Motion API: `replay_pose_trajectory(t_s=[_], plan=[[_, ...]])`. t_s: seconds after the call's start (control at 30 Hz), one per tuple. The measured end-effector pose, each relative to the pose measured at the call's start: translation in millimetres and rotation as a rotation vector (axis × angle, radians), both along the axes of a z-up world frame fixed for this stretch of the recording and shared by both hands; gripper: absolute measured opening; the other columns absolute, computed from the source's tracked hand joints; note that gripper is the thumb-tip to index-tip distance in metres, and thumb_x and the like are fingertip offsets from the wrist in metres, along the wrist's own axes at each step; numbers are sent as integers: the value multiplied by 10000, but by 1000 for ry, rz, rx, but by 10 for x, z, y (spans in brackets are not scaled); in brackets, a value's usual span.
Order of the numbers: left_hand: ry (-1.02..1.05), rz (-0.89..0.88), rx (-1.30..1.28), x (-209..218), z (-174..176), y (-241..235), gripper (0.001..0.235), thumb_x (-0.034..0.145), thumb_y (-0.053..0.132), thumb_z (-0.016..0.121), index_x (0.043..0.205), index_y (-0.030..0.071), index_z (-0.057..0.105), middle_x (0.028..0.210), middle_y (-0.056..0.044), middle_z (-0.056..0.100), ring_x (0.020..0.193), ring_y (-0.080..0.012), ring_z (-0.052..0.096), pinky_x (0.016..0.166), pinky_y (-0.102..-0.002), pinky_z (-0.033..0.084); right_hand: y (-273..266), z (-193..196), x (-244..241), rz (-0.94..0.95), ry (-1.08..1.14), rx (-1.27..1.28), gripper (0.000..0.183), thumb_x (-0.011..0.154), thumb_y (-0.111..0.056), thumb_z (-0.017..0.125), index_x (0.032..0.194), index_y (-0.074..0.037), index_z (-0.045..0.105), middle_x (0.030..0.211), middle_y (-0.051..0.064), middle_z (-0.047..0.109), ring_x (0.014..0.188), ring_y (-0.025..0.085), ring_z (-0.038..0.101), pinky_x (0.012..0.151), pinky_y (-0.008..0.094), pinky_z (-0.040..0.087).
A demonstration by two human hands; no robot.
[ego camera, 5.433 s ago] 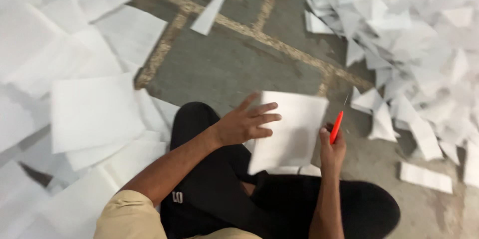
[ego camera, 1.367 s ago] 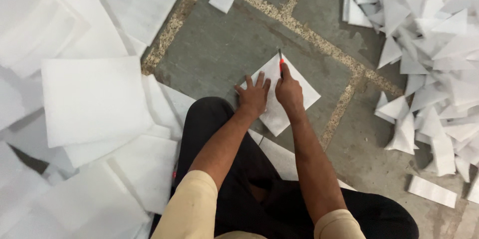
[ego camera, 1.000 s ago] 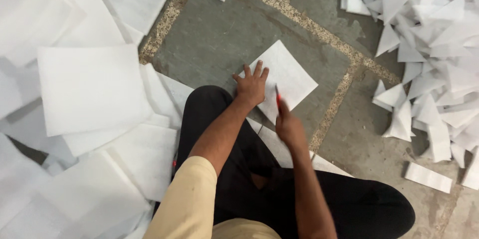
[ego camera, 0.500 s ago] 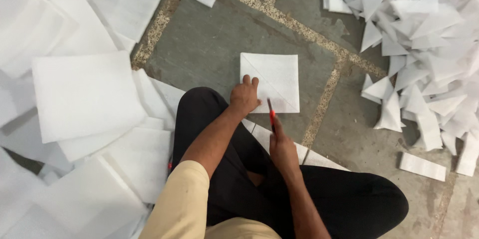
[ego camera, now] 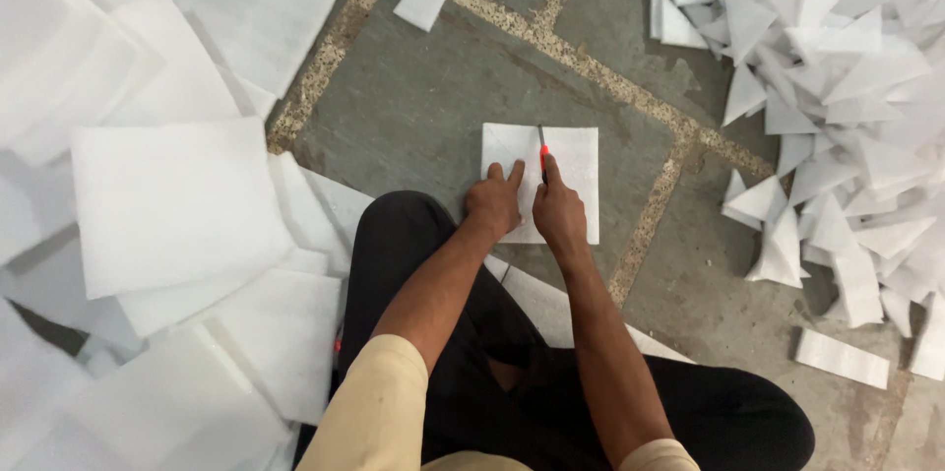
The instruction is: The person sits on the floor and uses a red utility knife to cut white foam sheets into smaller pieces. They repeatedly pick up sheets, cut them, and place the cut pieces aside, creating a growing pile of offcuts.
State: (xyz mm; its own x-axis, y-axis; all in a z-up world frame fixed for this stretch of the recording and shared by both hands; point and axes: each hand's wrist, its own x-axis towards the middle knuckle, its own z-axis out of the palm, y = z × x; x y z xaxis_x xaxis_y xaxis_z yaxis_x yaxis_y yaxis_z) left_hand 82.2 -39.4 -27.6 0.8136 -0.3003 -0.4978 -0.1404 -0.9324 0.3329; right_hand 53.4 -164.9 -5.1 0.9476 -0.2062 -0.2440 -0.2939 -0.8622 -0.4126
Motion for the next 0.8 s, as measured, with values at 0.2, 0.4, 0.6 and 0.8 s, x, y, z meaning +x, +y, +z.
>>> replay_pose_trajectory(t_s=[0.2,0.4,0.6,0.8], plan=[[-30,16,-20,-42,-42,9,1113,746,475,872,1620,273,213,1380,-159,464,1077,-350,669,839,-420,594,-85,-27,-134,35,-9,-20,563,979,-162,497,1538,-197,440,904,311,717,831,499,701,745,588,551],[-38,3,-24,2,-130,-28,1133,730,467,881,1621,243,218,1383,-182,463,1052,-339,682,844,-419,594,22,332,-1570,13,211,-18,596,971,-210,485,1553,-246,364,946,295,730,848,489,710,758,596,549],[-82,117,-163,-87,-711,-146,636,920,321,688,1475,137,436,1254,-159,608,1071,-325,706,872,-446,598,139,651,-2164,-91,366,36,616,981,-200,454,1575,-293,318,983,262,743,911,457,724,840,557,543],[-198,43,-57,-281,-713,-150,284,1047,227,562,1320,159,606,1259,-73,650,1178,-280,662,983,-547,534,138,579,-2064,-69,171,98,638,971,-191,497,1579,-225,308,986,289,729,911,469,712,795,562,550]])
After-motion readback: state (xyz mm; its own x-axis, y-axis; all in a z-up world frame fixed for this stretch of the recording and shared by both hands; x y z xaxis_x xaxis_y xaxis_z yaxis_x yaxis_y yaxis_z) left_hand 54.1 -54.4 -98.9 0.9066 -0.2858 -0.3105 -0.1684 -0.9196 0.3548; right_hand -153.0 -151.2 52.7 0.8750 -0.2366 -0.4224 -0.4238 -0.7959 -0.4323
